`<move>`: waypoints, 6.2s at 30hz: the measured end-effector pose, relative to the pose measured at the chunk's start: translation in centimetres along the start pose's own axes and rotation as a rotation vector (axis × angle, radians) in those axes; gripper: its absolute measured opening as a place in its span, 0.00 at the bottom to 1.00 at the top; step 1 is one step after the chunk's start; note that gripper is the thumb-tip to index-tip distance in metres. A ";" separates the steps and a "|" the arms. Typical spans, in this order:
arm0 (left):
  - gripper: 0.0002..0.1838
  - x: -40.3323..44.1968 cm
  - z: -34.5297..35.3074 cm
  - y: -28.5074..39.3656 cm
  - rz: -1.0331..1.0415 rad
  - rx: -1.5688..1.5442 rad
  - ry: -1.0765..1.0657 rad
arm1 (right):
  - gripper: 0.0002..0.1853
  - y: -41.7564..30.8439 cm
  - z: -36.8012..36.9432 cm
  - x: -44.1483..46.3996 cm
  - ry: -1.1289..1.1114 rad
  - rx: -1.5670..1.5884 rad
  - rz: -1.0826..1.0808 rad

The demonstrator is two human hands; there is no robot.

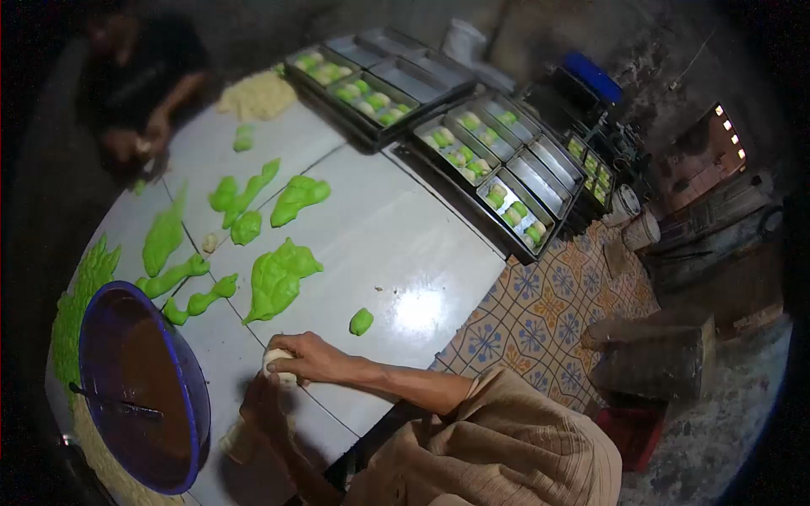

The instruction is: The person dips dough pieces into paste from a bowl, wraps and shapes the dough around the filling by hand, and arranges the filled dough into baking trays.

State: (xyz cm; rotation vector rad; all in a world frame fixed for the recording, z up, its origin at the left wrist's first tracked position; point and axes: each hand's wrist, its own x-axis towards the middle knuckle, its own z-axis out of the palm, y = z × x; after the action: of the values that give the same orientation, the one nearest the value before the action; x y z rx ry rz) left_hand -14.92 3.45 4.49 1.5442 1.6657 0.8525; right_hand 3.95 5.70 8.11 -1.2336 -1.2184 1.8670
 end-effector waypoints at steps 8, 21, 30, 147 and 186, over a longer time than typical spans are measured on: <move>0.31 -2.6 2.6 -3.3 0.189 -0.566 0.200 | 0.13 3.9 1.8 1.1 0.308 -0.485 -0.691; 0.29 -6.1 1.1 -1.1 0.176 -0.765 0.463 | 0.14 -5.0 14.0 2.1 -0.206 0.276 -0.138; 0.16 -11.2 -6.8 -6.4 -0.114 -0.718 0.320 | 0.13 -6.8 23.6 16.2 -0.761 -1.405 -0.461; 0.45 -7.9 -6.4 -8.3 0.024 0.225 0.219 | 0.14 6.3 10.8 7.2 -0.383 -0.621 -0.335; 0.49 -9.0 -1.2 0.2 0.340 -0.800 0.630 | 0.14 -3.6 15.0 -2.8 -0.296 0.394 -0.022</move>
State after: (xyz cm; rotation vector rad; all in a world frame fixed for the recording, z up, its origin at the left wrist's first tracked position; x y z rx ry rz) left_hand -15.45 -5.48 5.81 1.0295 1.1668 2.0452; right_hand -8.71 -0.69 14.76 -0.7488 -0.9353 2.1962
